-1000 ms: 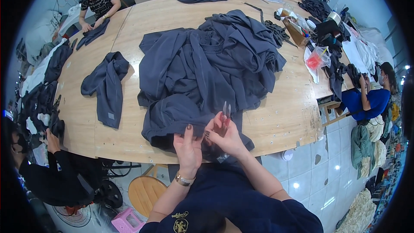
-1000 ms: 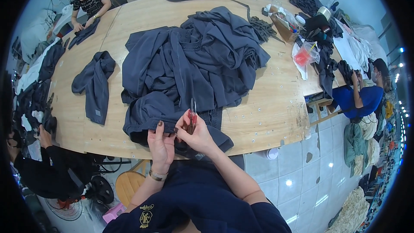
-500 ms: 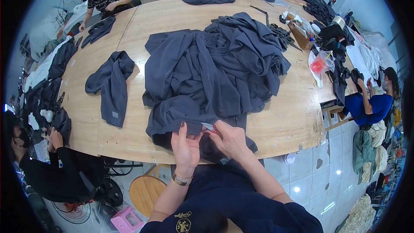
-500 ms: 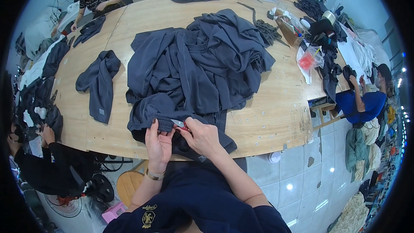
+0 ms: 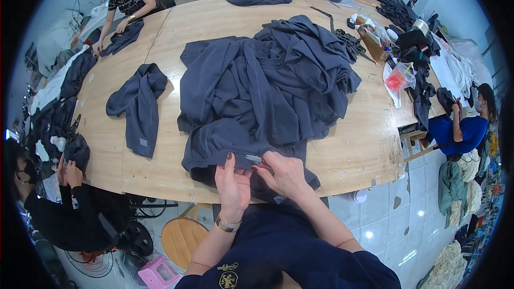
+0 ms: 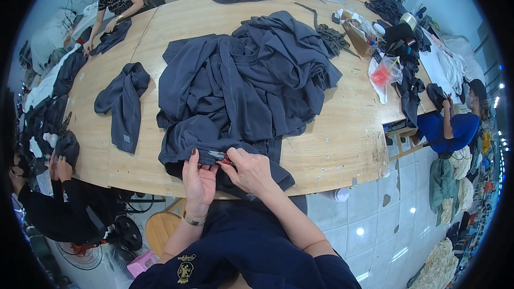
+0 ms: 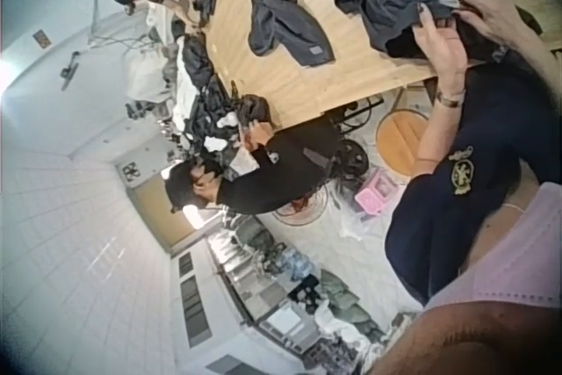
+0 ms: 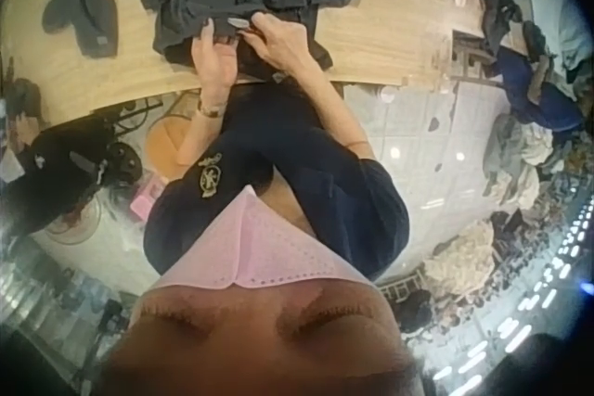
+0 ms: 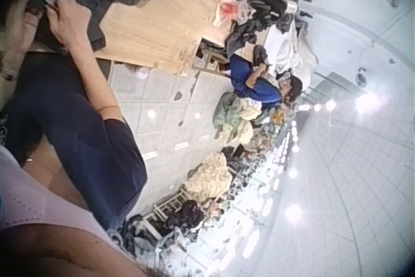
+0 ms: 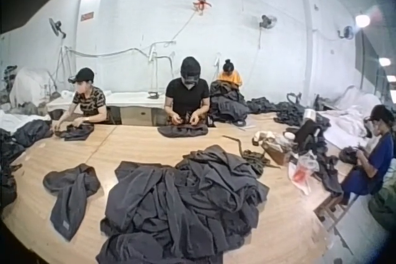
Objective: Sort and inspect finished garments for quality control on a large production table.
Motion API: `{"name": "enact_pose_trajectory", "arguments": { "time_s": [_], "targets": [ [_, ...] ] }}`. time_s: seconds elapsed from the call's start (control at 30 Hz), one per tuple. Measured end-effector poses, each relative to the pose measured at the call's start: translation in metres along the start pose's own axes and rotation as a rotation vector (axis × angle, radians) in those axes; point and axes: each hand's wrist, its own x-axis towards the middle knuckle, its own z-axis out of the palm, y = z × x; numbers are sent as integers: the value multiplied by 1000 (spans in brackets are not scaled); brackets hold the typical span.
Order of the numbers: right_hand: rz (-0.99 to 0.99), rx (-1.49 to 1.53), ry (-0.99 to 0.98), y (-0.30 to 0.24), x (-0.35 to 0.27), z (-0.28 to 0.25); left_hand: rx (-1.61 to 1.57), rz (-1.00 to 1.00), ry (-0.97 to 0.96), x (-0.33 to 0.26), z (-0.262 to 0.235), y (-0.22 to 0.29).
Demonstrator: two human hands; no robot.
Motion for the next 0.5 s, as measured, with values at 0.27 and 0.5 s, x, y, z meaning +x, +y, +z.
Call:
{"name": "enact_pose_trajectory", "arguments": {
  "time_s": [0.27, 0.5],
  "targets": [
    [-39, -7, 32, 1, 0, -1, 59, 42, 17, -2, 2, -2],
    [-39, -44, 17, -2, 2, -7, 129, 114, 2, -2, 3, -5]
  ]
}}
